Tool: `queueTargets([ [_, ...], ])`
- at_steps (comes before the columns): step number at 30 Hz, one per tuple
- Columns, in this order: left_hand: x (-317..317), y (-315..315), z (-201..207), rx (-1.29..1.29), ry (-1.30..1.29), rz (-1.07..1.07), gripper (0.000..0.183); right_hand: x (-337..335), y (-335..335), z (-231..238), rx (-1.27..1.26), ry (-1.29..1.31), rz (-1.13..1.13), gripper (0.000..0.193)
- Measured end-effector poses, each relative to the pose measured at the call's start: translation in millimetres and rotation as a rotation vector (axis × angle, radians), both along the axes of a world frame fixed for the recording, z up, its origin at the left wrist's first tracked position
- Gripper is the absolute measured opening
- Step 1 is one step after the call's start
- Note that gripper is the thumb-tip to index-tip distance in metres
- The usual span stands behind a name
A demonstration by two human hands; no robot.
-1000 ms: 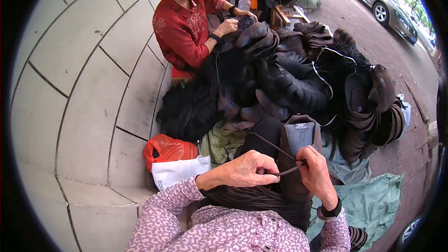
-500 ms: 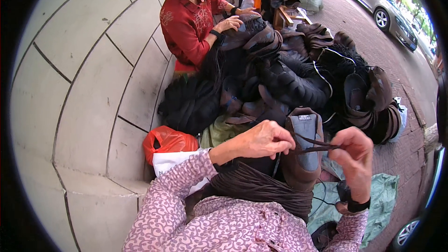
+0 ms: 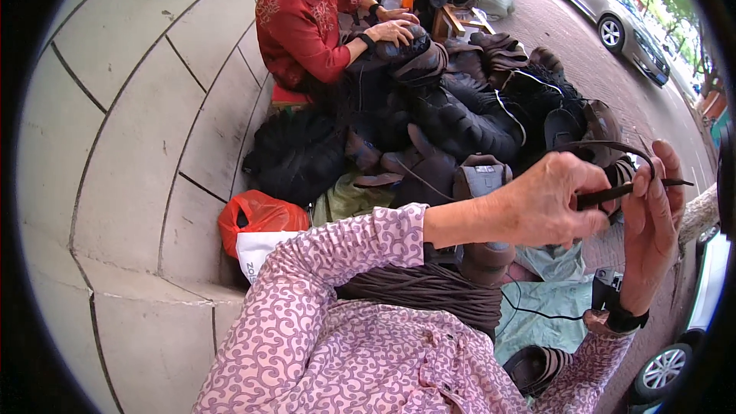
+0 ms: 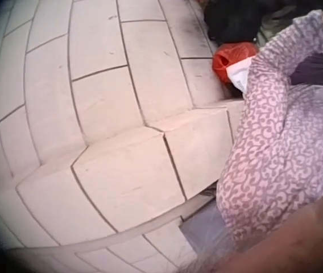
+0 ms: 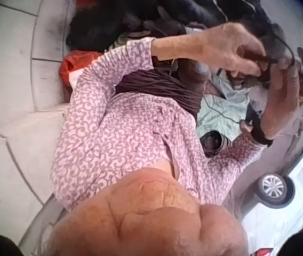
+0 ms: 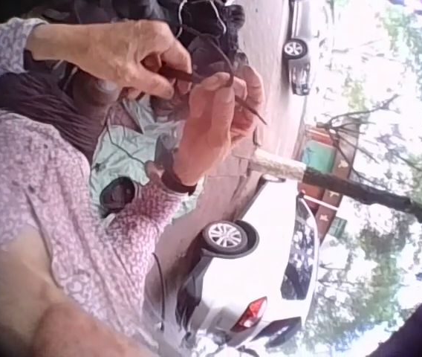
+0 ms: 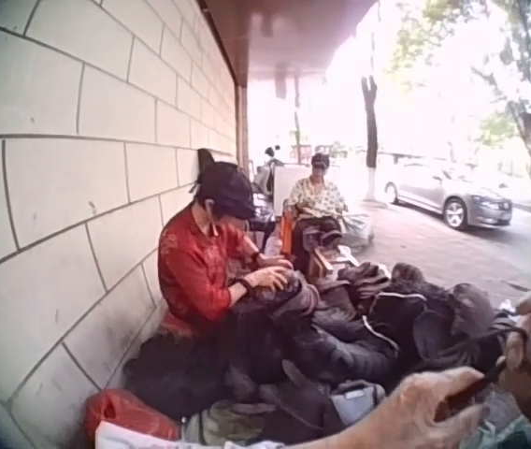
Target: The recorder sits on the ground and laces multiple shoes.
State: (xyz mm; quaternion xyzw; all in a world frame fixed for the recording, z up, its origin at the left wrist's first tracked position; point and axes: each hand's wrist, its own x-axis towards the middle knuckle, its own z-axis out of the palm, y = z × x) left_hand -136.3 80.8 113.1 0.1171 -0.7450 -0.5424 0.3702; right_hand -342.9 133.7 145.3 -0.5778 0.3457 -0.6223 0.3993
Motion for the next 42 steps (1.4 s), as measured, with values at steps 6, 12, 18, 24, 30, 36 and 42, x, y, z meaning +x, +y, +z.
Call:
queueTargets([
  [6,29.1,1.9,-7.7,-0.033,-0.061,0.037,0.023,-12.2,-10.2,-12.9,-0.034,-0.244,0.118,0.043],
  [12,72.8,15.5,-59.7,0.124,-0.253,0.041,0.026,21.4,-14.9,-82.6,0.267,-0.410,0.206,0.037],
  [18,107.4,39.2,-113.9,0.498,-0.350,0.107,0.033,52.6,-22.6,-159.6,0.380,-0.612,0.308,0.030],
  [24,119.7,48.5,-146.0,0.648,-0.321,0.090,0.035,48.9,-34.2,-176.3,0.404,-0.729,0.217,0.026],
  [30,118.3,36.9,-155.7,0.616,-0.264,0.224,0.030,48.1,-51.9,-177.1,0.395,-0.764,0.181,0.027],
  [36,120.7,21.0,-151.3,0.462,-0.417,0.506,0.022,52.3,-70.2,-168.1,0.391,-0.723,0.151,0.025],
  [42,112.6,12.4,-151.9,0.566,-0.308,0.317,0.022,58.2,-81.6,-163.1,0.392,-0.686,0.188,0.025],
])
